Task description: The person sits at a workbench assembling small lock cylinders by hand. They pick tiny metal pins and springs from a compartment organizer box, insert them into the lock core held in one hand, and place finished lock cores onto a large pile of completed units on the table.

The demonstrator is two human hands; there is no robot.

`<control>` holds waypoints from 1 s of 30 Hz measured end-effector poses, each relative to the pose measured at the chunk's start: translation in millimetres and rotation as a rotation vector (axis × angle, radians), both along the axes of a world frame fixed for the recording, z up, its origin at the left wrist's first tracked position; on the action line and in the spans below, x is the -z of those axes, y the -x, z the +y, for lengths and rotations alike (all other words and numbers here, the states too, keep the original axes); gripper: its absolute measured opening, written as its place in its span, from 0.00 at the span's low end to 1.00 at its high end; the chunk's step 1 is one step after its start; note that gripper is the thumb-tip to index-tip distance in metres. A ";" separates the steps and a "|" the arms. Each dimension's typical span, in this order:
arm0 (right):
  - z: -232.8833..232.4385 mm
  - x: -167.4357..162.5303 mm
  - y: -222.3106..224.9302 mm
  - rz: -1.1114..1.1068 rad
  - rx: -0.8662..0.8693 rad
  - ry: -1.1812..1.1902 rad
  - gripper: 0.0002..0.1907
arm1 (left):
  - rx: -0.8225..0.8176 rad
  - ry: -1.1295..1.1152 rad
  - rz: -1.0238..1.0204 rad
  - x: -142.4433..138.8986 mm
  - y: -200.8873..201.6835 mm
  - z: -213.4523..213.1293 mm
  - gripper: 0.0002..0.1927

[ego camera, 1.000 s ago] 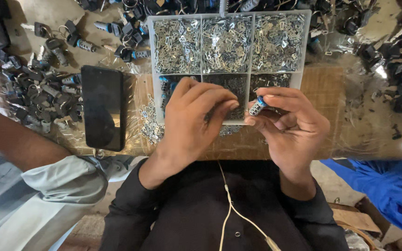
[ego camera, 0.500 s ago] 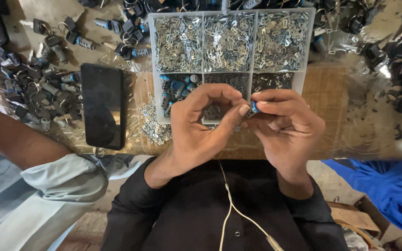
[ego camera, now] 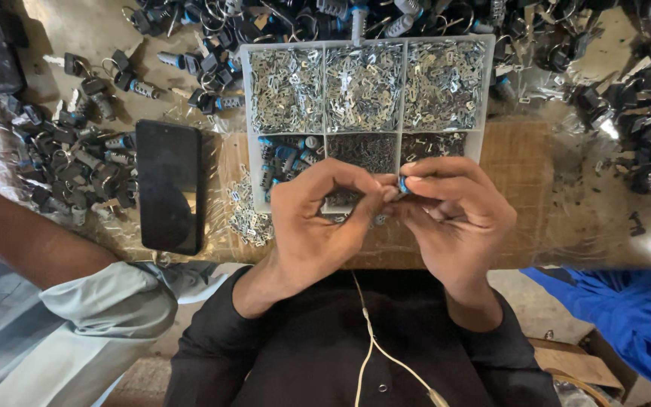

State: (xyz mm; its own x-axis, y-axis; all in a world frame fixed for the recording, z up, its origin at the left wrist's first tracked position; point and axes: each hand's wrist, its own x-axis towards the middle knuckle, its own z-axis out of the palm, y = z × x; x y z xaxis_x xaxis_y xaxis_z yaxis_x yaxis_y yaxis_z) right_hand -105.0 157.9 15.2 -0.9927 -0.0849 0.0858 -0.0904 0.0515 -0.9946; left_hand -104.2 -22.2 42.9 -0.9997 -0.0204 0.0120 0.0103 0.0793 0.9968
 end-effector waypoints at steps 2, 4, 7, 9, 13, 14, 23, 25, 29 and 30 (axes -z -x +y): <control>1.3 -2.3 -0.8 0.014 -0.008 -0.054 0.13 | 0.073 -0.050 -0.047 1.3 0.8 -4.3 0.06; 4.5 -5.5 -0.9 0.059 -0.026 -0.211 0.14 | 0.125 -0.112 -0.110 3.3 2.7 -10.6 0.07; 9.5 -8.0 2.4 0.078 -0.138 -0.171 0.15 | 0.185 -0.259 -0.240 6.9 7.0 -19.4 0.10; 8.8 -6.7 4.5 -0.018 -0.138 -0.019 0.17 | 0.243 -0.404 -0.320 9.7 10.7 -22.0 0.11; 5.9 -2.1 9.6 -0.093 -0.016 0.125 0.20 | 0.090 0.670 0.307 13.3 19.0 -19.0 0.12; 5.4 -1.3 10.2 -0.106 -0.013 0.149 0.21 | 0.107 0.763 0.331 12.9 20.3 -17.9 0.12; 6.0 1.4 6.1 -0.113 -0.013 0.064 0.21 | -0.005 -0.201 -0.142 2.2 4.7 0.0 0.07; 5.9 1.6 5.2 -0.106 -0.003 0.011 0.21 | -0.015 -0.314 -0.163 7.0 2.2 4.8 0.07; 4.5 1.9 5.5 -0.125 -0.025 0.110 0.20 | -0.025 -0.288 -0.146 16.8 -0.4 7.2 0.09; 4.0 1.7 5.6 -0.129 -0.027 0.108 0.19 | -0.029 -0.279 -0.138 17.6 -1.0 6.7 0.09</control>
State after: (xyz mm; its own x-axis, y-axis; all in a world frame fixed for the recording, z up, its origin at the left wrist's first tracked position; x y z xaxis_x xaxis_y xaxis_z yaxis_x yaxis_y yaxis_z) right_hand -110.6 162.0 13.5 -0.9935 -0.1093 -0.0323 0.0388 -0.0575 -0.9976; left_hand -103.2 -15.4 25.3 -0.9904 -0.0321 -0.1342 -0.1252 -0.1997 0.9718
